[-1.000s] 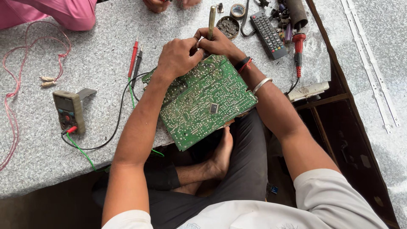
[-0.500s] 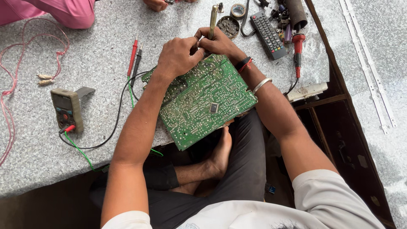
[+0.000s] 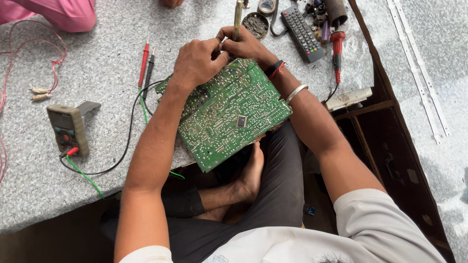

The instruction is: The person sits cross-legged on the floor with a green circuit board on their lap and uses a handheld tool to work on its components while a multimeter stays connected to the board. They reposition the board and continue working on different spots, with another person handling small parts at the table nearby.

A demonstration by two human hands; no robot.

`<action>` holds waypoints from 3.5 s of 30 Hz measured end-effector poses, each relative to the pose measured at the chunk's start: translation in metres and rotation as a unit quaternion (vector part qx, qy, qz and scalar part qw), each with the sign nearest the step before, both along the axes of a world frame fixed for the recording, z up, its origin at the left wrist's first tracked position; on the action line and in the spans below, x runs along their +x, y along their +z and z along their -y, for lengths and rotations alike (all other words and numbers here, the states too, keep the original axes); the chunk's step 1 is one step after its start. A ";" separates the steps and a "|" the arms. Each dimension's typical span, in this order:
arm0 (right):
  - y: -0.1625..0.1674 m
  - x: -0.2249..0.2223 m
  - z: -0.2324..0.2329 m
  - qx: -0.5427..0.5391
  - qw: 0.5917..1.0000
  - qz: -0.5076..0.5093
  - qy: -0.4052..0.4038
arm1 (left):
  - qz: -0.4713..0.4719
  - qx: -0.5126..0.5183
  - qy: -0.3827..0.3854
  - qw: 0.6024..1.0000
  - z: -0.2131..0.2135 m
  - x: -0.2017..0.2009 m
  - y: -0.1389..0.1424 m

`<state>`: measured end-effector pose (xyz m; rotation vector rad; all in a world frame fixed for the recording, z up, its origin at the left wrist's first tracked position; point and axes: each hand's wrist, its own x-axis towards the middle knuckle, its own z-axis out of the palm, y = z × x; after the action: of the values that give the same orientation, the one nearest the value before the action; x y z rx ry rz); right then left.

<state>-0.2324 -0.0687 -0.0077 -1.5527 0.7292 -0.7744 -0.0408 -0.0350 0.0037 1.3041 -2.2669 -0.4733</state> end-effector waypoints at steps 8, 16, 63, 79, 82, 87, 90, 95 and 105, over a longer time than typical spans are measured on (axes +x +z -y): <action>0.003 0.002 0.003 -0.037 0.999 -0.016 0.003 | -0.001 0.000 0.001 1.000 -0.001 -0.001 0.001; 0.005 0.004 0.005 -0.064 0.998 -0.030 0.002 | -0.006 -0.005 -0.007 1.000 -0.001 0.000 -0.001; 0.026 0.009 -0.017 -0.397 0.888 0.004 -0.233 | -0.079 -0.056 -0.092 0.991 -0.004 0.000 -0.008; 0.024 -0.005 -0.044 -0.139 0.971 0.082 -0.179 | 0.085 -0.061 -0.054 0.993 0.009 0.048 -0.063; 0.014 -0.004 -0.038 -0.147 0.969 0.080 -0.180 | 0.084 -0.052 -0.051 0.994 0.007 0.047 -0.062; 0.003 -0.003 -0.035 -0.130 0.972 0.101 -0.166 | 0.076 -0.039 -0.050 0.995 0.003 0.047 -0.056; 0.002 -0.001 -0.035 -0.158 0.970 0.091 -0.162 | 0.064 -0.032 -0.044 0.996 0.000 0.044 -0.053; 0.001 0.001 -0.033 -0.133 0.974 0.032 -0.180 | 0.075 -0.055 -0.045 0.995 -0.001 0.039 -0.049; -0.006 0.003 -0.025 -0.133 0.976 0.027 -0.171 | 0.052 -0.032 -0.029 0.998 -0.008 0.023 -0.032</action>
<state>-0.2292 -0.0432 -0.0141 -1.6575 0.8923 -1.2058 -0.0173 -0.0270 -0.0278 1.2610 -2.3904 -0.3583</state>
